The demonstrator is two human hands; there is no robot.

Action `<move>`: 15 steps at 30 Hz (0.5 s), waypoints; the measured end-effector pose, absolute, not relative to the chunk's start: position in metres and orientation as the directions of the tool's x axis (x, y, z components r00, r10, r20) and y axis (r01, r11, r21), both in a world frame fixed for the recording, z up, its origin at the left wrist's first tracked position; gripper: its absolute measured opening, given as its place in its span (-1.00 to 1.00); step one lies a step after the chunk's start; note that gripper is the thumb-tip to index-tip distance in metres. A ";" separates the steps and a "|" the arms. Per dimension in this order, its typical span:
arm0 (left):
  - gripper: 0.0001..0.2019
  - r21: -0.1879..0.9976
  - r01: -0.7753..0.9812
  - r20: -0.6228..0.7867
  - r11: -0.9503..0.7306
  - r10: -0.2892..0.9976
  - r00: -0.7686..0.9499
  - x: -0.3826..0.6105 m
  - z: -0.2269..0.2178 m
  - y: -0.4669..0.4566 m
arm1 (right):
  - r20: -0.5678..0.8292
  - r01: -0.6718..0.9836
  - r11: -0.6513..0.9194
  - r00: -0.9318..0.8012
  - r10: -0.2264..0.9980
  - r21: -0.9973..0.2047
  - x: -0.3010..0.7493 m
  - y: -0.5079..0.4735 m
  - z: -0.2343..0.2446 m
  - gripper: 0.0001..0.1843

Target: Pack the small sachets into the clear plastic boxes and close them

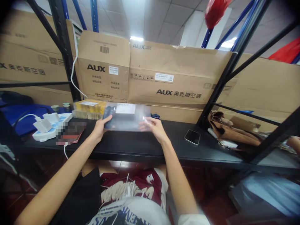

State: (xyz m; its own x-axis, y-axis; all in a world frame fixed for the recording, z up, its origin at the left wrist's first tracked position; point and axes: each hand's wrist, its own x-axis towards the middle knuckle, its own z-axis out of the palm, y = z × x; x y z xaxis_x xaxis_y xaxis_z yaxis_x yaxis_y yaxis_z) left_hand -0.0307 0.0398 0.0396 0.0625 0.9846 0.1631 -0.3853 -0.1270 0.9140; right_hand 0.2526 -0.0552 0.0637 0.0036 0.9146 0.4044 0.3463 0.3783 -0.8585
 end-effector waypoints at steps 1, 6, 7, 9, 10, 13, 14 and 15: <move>-0.53 0.906 -0.403 0.145 -0.129 0.989 0.009 -0.037 0.039 0.046 | 0.438 0.401 0.375 0.077 0.895 -0.836 0.263 -0.047 0.060 -0.39; -0.60 0.872 -0.475 0.095 -0.117 0.993 -0.070 -0.049 0.041 0.053 | 0.466 0.713 0.218 0.170 0.868 -0.666 0.313 -0.004 0.047 -0.82; -0.60 0.868 -0.484 0.093 -0.109 0.994 -0.058 -0.048 0.041 0.052 | 0.465 0.767 0.193 0.152 0.872 -0.613 0.320 0.004 0.046 -0.81; -0.60 0.865 -0.493 0.094 -0.096 0.995 -0.029 -0.045 0.043 0.047 | 0.452 0.846 0.168 0.094 0.887 -0.506 0.332 0.016 0.044 -0.68; -0.59 0.864 -0.495 0.095 -0.090 0.995 -0.017 -0.043 0.044 0.045 | 0.441 0.874 0.166 0.060 0.896 -0.456 0.337 0.021 0.043 -0.61; -0.57 0.866 -0.495 0.103 -0.077 0.994 0.027 -0.038 0.045 0.039 | 0.410 0.935 0.156 -0.012 0.912 -0.319 0.345 0.031 0.039 -0.51; -0.56 0.866 -0.494 0.112 -0.076 0.993 0.044 -0.037 0.044 0.036 | 0.404 0.949 0.149 -0.026 0.915 -0.277 0.347 0.032 0.037 -0.50; -0.55 0.868 -0.491 0.125 -0.078 0.990 0.064 -0.035 0.044 0.034 | 0.397 0.961 0.142 -0.038 0.917 -0.237 0.350 0.033 0.036 -0.51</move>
State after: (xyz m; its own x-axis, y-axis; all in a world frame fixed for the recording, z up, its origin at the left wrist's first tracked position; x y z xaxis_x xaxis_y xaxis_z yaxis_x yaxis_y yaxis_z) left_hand -0.0347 0.0336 0.0438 0.0638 0.9901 0.1247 -0.4910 -0.0777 0.8677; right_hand 0.3496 0.0331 0.0364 -0.0378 0.9169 0.3972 0.9609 0.1424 -0.2373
